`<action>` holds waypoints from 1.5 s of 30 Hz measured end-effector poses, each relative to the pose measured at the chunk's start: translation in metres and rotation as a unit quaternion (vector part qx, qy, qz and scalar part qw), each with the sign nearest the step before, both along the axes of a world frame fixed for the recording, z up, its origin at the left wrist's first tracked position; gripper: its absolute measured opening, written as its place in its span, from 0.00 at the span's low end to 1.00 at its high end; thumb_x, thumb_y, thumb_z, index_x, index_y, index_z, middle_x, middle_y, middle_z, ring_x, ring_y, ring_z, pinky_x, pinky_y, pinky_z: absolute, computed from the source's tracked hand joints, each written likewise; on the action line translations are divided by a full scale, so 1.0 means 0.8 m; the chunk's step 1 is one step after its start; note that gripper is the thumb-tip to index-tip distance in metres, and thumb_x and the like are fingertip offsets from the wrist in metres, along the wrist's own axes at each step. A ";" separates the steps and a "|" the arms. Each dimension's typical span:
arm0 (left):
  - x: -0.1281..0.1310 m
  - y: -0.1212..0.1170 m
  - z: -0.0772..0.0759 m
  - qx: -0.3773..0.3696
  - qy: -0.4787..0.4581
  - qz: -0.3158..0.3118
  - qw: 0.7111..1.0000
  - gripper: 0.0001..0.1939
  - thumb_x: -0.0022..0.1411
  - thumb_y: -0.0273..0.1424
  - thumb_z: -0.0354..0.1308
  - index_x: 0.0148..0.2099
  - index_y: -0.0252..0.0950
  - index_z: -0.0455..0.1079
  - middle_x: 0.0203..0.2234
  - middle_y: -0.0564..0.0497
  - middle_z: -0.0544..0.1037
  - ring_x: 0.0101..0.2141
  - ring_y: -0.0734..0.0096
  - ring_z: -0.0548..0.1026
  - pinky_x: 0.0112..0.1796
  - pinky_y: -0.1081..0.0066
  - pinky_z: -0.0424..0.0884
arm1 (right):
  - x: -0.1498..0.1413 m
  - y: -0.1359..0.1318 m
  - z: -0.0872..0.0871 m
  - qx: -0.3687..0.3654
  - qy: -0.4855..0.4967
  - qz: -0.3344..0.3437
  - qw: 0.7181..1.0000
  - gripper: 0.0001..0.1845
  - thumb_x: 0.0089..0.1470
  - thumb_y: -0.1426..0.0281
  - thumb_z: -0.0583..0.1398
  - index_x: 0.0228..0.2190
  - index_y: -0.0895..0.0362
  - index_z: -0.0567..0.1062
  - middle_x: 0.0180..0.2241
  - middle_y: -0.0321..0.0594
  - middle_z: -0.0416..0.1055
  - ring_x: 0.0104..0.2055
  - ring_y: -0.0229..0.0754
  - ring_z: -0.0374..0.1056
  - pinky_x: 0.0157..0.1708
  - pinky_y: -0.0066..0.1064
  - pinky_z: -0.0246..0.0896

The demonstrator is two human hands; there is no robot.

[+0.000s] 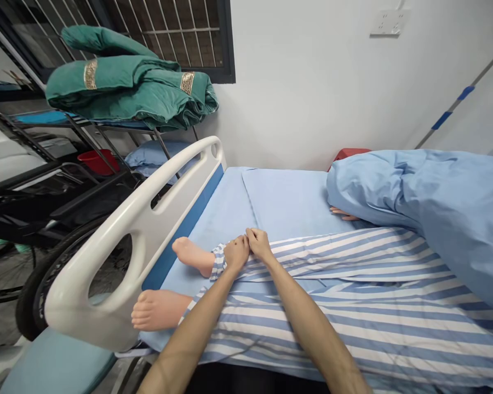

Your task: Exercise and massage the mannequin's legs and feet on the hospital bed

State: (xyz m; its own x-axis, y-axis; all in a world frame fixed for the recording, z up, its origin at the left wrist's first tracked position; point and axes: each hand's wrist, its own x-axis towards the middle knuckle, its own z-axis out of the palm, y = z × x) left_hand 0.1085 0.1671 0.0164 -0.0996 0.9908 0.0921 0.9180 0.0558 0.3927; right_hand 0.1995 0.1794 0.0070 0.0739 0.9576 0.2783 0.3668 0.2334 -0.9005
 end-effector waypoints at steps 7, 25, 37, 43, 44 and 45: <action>0.025 0.015 0.014 0.095 -0.248 0.027 0.964 0.24 0.63 0.38 0.37 0.20 0.36 0.64 0.16 0.52 0.70 0.22 0.75 0.65 0.26 0.74 0.57 | 0.003 0.007 0.001 -0.014 0.095 -0.018 0.995 0.24 0.55 0.54 0.45 0.15 0.54 0.55 0.15 0.31 0.52 0.21 0.35 0.50 0.22 0.27 0.48; 0.034 0.013 -0.007 0.057 -0.171 0.002 0.984 0.21 0.60 0.37 0.42 0.18 0.37 0.59 0.16 0.52 0.67 0.21 0.74 0.59 0.25 0.71 0.50 | 0.084 -0.005 0.014 -0.006 -0.148 -0.092 0.985 0.24 0.58 0.61 0.44 0.13 0.55 0.55 0.14 0.32 0.52 0.20 0.35 0.50 0.24 0.28 0.42; 0.123 0.004 0.004 0.106 -0.281 -0.031 0.953 0.19 0.58 0.35 0.43 0.17 0.37 0.54 0.13 0.55 0.59 0.20 0.76 0.57 0.25 0.73 0.50 | 0.094 0.007 0.004 -0.005 0.103 -0.136 0.985 0.22 0.55 0.59 0.48 0.14 0.55 0.54 0.14 0.29 0.49 0.20 0.33 0.48 0.21 0.25 0.45; 0.121 0.001 -0.003 0.106 -0.233 -0.030 0.966 0.20 0.60 0.37 0.42 0.17 0.36 0.55 0.14 0.53 0.62 0.20 0.76 0.56 0.26 0.71 0.48 | 0.110 0.003 0.029 -0.059 -0.154 -0.121 0.979 0.21 0.58 0.63 0.47 0.17 0.56 0.66 0.19 0.35 0.64 0.24 0.36 0.58 0.26 0.26 0.48; 0.121 0.001 -0.003 0.104 -0.230 -0.032 0.967 0.20 0.59 0.37 0.43 0.17 0.36 0.55 0.14 0.54 0.62 0.20 0.76 0.55 0.26 0.71 0.48 | 0.120 -0.002 0.033 -0.059 -0.208 -0.118 0.969 0.21 0.58 0.63 0.48 0.19 0.56 0.68 0.20 0.36 0.67 0.26 0.37 0.60 0.28 0.26 0.48; 0.121 0.001 -0.004 0.104 -0.228 -0.033 0.968 0.20 0.59 0.37 0.43 0.17 0.36 0.54 0.13 0.54 0.61 0.20 0.77 0.54 0.25 0.71 0.47 | 0.131 -0.006 0.036 -0.057 -0.247 -0.117 0.960 0.20 0.58 0.63 0.48 0.20 0.56 0.70 0.21 0.37 0.68 0.26 0.37 0.60 0.28 0.26 0.48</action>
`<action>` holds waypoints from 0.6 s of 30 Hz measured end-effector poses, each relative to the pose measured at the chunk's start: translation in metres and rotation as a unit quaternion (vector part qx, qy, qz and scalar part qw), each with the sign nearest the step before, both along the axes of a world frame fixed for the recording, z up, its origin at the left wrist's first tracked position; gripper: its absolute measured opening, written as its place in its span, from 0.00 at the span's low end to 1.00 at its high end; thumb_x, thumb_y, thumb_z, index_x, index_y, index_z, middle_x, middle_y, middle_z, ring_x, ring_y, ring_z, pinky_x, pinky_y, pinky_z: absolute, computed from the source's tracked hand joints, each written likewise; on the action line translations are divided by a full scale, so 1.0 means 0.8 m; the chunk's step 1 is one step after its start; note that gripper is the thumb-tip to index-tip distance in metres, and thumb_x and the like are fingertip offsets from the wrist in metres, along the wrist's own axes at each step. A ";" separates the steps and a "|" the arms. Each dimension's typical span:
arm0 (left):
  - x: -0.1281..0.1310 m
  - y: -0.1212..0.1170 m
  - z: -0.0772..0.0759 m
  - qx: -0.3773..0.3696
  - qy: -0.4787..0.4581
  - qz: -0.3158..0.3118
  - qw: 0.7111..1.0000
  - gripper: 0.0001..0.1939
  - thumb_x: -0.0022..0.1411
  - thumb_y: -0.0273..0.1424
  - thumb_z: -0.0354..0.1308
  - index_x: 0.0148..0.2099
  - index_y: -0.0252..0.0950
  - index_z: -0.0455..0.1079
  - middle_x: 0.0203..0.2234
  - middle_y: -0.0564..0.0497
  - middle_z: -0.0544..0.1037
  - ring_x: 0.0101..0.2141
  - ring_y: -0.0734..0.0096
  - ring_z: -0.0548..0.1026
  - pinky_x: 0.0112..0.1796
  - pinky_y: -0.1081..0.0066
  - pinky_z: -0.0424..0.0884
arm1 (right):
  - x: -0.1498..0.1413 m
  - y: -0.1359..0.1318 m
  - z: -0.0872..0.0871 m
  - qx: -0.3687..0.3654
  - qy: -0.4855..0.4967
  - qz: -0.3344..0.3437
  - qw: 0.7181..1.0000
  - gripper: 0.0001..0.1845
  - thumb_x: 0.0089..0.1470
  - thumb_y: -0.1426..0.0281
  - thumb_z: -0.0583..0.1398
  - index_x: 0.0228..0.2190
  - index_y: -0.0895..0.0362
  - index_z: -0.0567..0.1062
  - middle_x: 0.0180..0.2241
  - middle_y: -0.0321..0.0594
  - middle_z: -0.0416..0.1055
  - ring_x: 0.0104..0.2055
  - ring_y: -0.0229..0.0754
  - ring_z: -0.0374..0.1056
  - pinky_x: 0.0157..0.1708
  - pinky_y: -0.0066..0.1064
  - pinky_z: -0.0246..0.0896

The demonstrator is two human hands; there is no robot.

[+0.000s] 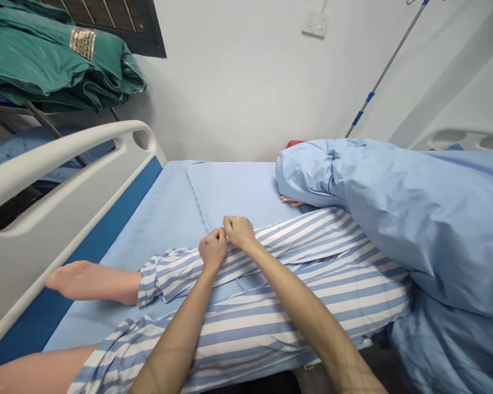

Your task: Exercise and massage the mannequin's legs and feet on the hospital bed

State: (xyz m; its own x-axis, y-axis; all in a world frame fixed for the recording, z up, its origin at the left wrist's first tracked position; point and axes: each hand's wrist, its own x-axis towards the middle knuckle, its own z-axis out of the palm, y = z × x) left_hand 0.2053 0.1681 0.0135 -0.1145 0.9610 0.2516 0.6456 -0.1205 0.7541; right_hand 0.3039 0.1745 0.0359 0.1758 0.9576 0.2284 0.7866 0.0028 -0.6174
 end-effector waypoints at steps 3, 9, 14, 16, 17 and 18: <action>0.000 0.000 0.000 -0.001 0.004 0.004 1.000 0.21 0.58 0.38 0.45 0.16 0.35 0.51 0.13 0.56 0.56 0.19 0.77 0.52 0.25 0.71 0.47 | 0.031 -0.012 -0.003 -0.004 -0.026 -0.002 1.000 0.24 0.60 0.63 0.45 0.18 0.56 0.69 0.20 0.37 0.68 0.24 0.36 0.59 0.27 0.27 0.45; 0.016 0.008 0.018 -0.003 -0.056 -0.030 0.998 0.21 0.57 0.37 0.46 0.15 0.36 0.48 0.12 0.57 0.51 0.18 0.78 0.53 0.24 0.72 0.49 | 0.046 -0.011 -0.019 0.027 0.031 -0.002 0.999 0.25 0.61 0.63 0.45 0.17 0.56 0.67 0.17 0.34 0.64 0.22 0.35 0.57 0.25 0.27 0.43; 0.070 0.011 0.022 0.002 -0.131 -0.048 0.990 0.20 0.58 0.38 0.43 0.16 0.37 0.53 0.12 0.56 0.57 0.19 0.76 0.57 0.24 0.73 0.53 | 0.052 -0.002 -0.023 0.064 0.138 -0.002 0.988 0.25 0.60 0.62 0.45 0.15 0.56 0.64 0.16 0.32 0.61 0.22 0.34 0.56 0.24 0.25 0.46; 0.084 0.010 0.016 -0.008 -0.107 -0.044 0.993 0.20 0.58 0.38 0.43 0.17 0.37 0.56 0.13 0.55 0.61 0.20 0.75 0.59 0.24 0.73 0.53 | 0.055 0.000 -0.022 0.071 0.175 -0.005 0.982 0.25 0.60 0.62 0.44 0.17 0.57 0.65 0.17 0.33 0.62 0.23 0.35 0.58 0.24 0.24 0.48; 0.087 0.009 0.012 -0.008 -0.100 -0.047 0.994 0.20 0.58 0.38 0.42 0.17 0.37 0.57 0.13 0.54 0.62 0.20 0.75 0.59 0.24 0.73 0.53 | 0.056 0.001 -0.020 0.065 0.177 -0.006 0.982 0.25 0.61 0.63 0.43 0.17 0.57 0.66 0.18 0.34 0.63 0.23 0.35 0.58 0.25 0.24 0.49; 0.088 0.008 0.009 -0.005 -0.101 -0.052 0.994 0.20 0.59 0.38 0.42 0.17 0.37 0.57 0.13 0.54 0.62 0.20 0.75 0.59 0.24 0.72 0.53 | 0.058 0.001 -0.016 0.054 0.165 -0.002 0.985 0.25 0.61 0.63 0.43 0.17 0.57 0.66 0.18 0.34 0.64 0.24 0.35 0.59 0.25 0.25 0.50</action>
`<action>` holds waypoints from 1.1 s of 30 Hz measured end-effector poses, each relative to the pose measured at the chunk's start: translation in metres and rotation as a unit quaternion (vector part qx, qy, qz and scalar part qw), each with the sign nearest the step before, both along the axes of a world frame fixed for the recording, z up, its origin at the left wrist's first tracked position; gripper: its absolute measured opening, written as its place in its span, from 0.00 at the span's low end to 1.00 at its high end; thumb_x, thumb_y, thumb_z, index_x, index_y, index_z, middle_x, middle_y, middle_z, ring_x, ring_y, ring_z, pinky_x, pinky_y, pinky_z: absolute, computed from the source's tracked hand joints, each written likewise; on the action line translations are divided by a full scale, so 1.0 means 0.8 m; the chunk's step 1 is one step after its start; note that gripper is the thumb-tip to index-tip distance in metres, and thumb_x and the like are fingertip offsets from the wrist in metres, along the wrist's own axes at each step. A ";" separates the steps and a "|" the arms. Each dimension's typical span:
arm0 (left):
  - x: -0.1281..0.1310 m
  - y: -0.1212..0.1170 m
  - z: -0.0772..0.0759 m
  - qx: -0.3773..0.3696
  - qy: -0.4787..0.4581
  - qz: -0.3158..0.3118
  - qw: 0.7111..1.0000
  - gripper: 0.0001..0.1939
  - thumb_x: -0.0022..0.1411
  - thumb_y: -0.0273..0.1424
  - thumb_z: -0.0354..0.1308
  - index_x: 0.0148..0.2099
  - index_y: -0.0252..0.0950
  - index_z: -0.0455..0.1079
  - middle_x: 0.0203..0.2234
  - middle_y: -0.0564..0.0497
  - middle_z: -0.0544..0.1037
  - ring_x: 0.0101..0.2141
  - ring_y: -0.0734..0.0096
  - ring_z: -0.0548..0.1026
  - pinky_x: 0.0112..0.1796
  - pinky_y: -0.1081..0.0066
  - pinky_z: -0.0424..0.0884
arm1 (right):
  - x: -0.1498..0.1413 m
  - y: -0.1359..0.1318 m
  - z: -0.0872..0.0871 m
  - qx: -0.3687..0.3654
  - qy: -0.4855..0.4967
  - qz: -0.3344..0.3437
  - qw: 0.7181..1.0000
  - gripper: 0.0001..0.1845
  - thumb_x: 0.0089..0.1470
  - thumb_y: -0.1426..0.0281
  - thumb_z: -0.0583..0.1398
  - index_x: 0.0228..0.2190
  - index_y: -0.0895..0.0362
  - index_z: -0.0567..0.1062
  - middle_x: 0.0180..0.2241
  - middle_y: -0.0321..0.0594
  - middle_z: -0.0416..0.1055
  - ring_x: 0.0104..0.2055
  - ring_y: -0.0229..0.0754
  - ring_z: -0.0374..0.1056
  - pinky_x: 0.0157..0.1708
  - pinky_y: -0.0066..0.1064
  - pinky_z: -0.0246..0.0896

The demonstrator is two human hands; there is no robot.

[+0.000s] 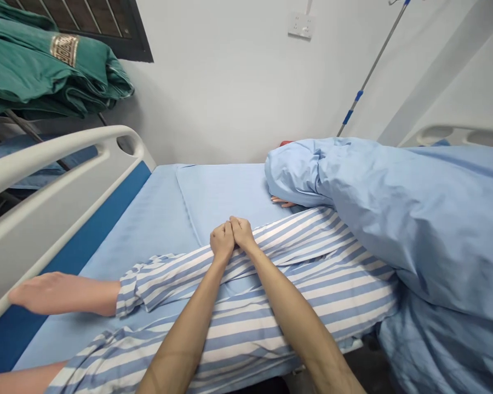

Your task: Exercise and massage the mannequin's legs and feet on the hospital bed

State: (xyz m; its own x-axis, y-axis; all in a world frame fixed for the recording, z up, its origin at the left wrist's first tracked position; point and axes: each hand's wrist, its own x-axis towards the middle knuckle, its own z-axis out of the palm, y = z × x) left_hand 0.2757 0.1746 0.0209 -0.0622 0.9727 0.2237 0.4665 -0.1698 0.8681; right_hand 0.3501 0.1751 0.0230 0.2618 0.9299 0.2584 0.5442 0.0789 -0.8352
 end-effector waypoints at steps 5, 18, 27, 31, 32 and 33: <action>-0.008 0.000 -0.007 0.023 -0.025 -0.006 0.999 0.21 0.60 0.38 0.41 0.17 0.38 0.52 0.12 0.56 0.58 0.19 0.75 0.57 0.23 0.72 0.52 | 0.024 -0.007 0.025 -0.026 -0.189 0.065 0.979 0.21 0.60 0.63 0.48 0.22 0.56 0.72 0.23 0.39 0.70 0.28 0.38 0.62 0.30 0.27 0.50; 0.054 0.007 0.021 -0.007 -0.071 -0.043 0.997 0.20 0.58 0.38 0.43 0.15 0.38 0.51 0.11 0.57 0.56 0.18 0.77 0.57 0.23 0.74 0.55 | 0.086 -0.006 0.004 0.044 0.081 -0.012 0.996 0.25 0.58 0.58 0.45 0.14 0.56 0.59 0.14 0.30 0.55 0.20 0.33 0.54 0.24 0.24 0.48; 0.086 -0.005 -0.005 0.027 0.059 -0.024 0.998 0.22 0.62 0.38 0.39 0.18 0.37 0.57 0.16 0.52 0.67 0.21 0.74 0.60 0.24 0.72 0.51 | 0.092 -0.013 0.036 -0.029 -0.099 -0.031 0.994 0.23 0.61 0.61 0.45 0.21 0.56 0.70 0.22 0.37 0.69 0.27 0.37 0.62 0.28 0.26 0.50; 0.085 -0.005 -0.006 0.037 0.075 -0.016 0.996 0.22 0.62 0.38 0.39 0.17 0.38 0.53 0.14 0.53 0.63 0.20 0.74 0.59 0.25 0.71 0.51 | 0.129 -0.023 0.053 -0.047 -0.227 0.003 0.973 0.23 0.62 0.60 0.46 0.27 0.55 0.74 0.28 0.40 0.74 0.32 0.40 0.65 0.31 0.28 0.49; 0.085 -0.005 -0.007 0.034 0.078 -0.013 0.996 0.22 0.62 0.38 0.39 0.17 0.38 0.52 0.14 0.53 0.62 0.20 0.74 0.58 0.25 0.71 0.51 | 0.140 -0.026 0.051 -0.051 -0.233 -0.008 0.971 0.23 0.62 0.60 0.45 0.28 0.55 0.75 0.29 0.41 0.74 0.33 0.40 0.66 0.31 0.28 0.49; 0.084 -0.004 -0.007 0.029 0.078 -0.013 0.996 0.22 0.62 0.38 0.39 0.17 0.38 0.51 0.13 0.54 0.60 0.20 0.74 0.58 0.25 0.71 0.52 | 0.149 -0.029 0.047 -0.058 -0.233 -0.031 0.970 0.24 0.63 0.61 0.44 0.28 0.55 0.75 0.29 0.41 0.74 0.32 0.40 0.66 0.31 0.28 0.49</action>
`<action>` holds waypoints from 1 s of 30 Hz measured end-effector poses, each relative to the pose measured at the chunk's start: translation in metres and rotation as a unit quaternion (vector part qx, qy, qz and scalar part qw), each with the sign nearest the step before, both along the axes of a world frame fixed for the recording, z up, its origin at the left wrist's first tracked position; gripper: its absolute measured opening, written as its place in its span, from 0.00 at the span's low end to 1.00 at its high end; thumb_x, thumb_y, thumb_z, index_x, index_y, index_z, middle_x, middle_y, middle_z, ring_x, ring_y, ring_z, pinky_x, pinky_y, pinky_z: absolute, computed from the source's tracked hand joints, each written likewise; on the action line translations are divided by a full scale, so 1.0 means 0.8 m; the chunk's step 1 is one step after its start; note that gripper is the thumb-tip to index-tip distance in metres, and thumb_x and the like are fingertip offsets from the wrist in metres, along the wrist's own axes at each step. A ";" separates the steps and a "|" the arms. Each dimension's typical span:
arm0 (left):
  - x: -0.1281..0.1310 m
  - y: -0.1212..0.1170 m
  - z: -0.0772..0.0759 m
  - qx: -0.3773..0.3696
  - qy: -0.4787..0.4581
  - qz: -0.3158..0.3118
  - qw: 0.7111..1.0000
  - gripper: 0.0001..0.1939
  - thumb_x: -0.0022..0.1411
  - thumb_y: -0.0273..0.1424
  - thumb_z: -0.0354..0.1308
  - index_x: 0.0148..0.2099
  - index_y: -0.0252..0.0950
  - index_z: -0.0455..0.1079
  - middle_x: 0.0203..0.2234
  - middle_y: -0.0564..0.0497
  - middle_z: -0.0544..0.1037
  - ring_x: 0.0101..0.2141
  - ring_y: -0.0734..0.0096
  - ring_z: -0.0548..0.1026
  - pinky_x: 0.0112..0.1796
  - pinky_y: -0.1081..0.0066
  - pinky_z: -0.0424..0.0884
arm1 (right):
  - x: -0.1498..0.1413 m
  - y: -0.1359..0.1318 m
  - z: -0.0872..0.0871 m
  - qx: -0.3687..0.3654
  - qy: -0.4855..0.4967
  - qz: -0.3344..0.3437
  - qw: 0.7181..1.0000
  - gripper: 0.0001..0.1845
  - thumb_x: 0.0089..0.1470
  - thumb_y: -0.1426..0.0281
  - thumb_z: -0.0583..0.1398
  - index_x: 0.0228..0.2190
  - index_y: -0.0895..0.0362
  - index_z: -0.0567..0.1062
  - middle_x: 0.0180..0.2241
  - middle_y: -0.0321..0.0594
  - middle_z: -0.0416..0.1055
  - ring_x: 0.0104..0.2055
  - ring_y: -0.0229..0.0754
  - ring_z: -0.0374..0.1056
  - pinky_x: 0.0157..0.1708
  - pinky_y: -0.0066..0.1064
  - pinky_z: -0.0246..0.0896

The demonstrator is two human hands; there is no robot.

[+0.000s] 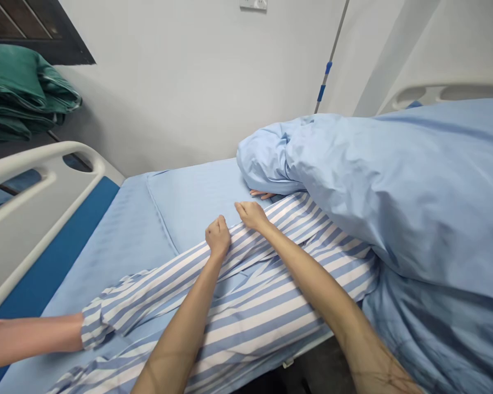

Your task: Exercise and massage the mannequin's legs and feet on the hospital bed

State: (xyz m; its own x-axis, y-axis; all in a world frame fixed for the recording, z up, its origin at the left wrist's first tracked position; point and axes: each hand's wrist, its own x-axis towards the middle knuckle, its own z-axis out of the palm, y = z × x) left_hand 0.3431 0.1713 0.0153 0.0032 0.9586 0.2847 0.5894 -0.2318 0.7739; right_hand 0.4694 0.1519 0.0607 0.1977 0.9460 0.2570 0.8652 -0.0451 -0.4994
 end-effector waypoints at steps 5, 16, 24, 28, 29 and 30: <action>0.016 0.006 0.018 -0.044 -0.106 -0.023 0.993 0.20 0.59 0.39 0.42 0.17 0.39 0.48 0.12 0.57 0.54 0.18 0.76 0.55 0.23 0.72 0.52 | 0.022 0.000 -0.024 0.008 0.036 -0.087 0.996 0.24 0.62 0.62 0.44 0.27 0.56 0.75 0.27 0.42 0.73 0.31 0.41 0.65 0.29 0.28 0.48; 0.104 -0.010 0.025 -0.009 0.008 -0.047 0.999 0.22 0.62 0.37 0.39 0.19 0.37 0.61 0.18 0.50 0.70 0.23 0.72 0.63 0.26 0.71 0.52 | 0.042 0.006 -0.018 0.083 0.195 -0.067 0.975 0.26 0.62 0.62 0.43 0.20 0.57 0.69 0.20 0.35 0.67 0.25 0.36 0.61 0.26 0.25 0.50; 0.099 -0.010 0.022 0.009 0.038 -0.045 0.998 0.22 0.61 0.37 0.40 0.17 0.37 0.57 0.15 0.52 0.66 0.21 0.74 0.60 0.26 0.71 0.50 | 0.082 -0.004 -0.016 0.058 0.088 -0.040 0.994 0.23 0.61 0.63 0.46 0.23 0.57 0.73 0.25 0.40 0.72 0.30 0.39 0.65 0.31 0.27 0.50; 0.122 0.001 0.034 -0.015 -0.020 -0.045 0.999 0.21 0.60 0.36 0.41 0.16 0.37 0.57 0.13 0.54 0.62 0.20 0.74 0.60 0.25 0.72 0.53 | 0.092 -0.005 -0.027 0.104 0.168 -0.057 0.979 0.26 0.61 0.61 0.45 0.20 0.58 0.71 0.20 0.36 0.67 0.26 0.37 0.62 0.28 0.26 0.50; 0.133 0.004 0.037 -0.018 -0.041 -0.040 0.998 0.21 0.60 0.36 0.41 0.17 0.37 0.58 0.13 0.54 0.63 0.20 0.74 0.61 0.25 0.72 0.54 | 0.092 -0.004 -0.028 0.120 0.194 -0.052 0.972 0.26 0.61 0.60 0.45 0.20 0.58 0.70 0.19 0.35 0.66 0.26 0.37 0.61 0.28 0.25 0.51; 0.144 0.005 0.041 -0.020 -0.059 -0.034 0.997 0.20 0.60 0.36 0.41 0.18 0.37 0.59 0.14 0.53 0.64 0.21 0.74 0.62 0.24 0.73 0.54 | 0.093 -0.002 -0.029 0.136 0.220 -0.047 0.965 0.26 0.61 0.60 0.45 0.20 0.58 0.70 0.19 0.35 0.65 0.26 0.37 0.61 0.28 0.25 0.51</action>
